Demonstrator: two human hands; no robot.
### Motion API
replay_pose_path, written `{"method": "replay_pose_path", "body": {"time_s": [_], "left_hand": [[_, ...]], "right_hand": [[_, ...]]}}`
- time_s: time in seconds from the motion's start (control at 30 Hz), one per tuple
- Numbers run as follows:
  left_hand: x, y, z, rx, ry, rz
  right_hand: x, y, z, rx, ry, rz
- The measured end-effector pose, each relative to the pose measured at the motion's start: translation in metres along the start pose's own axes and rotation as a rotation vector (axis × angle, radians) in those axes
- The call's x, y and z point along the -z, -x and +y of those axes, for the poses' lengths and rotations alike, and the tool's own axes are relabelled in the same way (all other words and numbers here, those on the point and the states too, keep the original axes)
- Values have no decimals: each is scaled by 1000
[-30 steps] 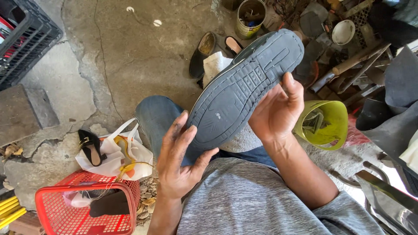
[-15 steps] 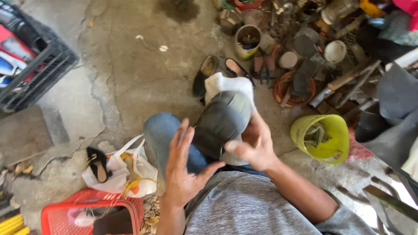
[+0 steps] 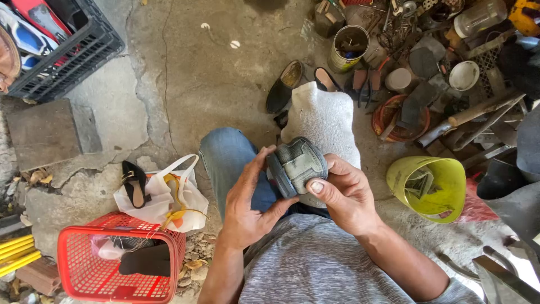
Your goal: Tracing a shoe sole onto rubber material, cutting it out with scissors, and attaching it to a shoe.
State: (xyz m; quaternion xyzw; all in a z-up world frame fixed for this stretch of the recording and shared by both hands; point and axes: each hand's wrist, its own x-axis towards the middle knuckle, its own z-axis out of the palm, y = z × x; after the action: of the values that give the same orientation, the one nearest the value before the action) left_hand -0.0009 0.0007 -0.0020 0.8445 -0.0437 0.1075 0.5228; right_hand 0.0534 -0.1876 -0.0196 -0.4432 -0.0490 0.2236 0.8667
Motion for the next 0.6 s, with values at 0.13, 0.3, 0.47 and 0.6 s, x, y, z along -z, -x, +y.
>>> {"method": "replay_pose_path", "body": {"time_s": [0.13, 0.3, 0.47, 0.6], "left_hand": [[4, 2, -3, -2, -40, -20], [9, 2, -10, -72, -3, -91], [16, 5, -18, -3, 371, -7], [-11, 16, -80, 465, 1182, 184]], "right_hand": [[1, -1, 0, -18, 13, -38], [-6, -8, -11, -57, 39, -116], [-11, -15, -3, 178, 228, -175], [-11, -28, 13, 404, 420, -343]]}}
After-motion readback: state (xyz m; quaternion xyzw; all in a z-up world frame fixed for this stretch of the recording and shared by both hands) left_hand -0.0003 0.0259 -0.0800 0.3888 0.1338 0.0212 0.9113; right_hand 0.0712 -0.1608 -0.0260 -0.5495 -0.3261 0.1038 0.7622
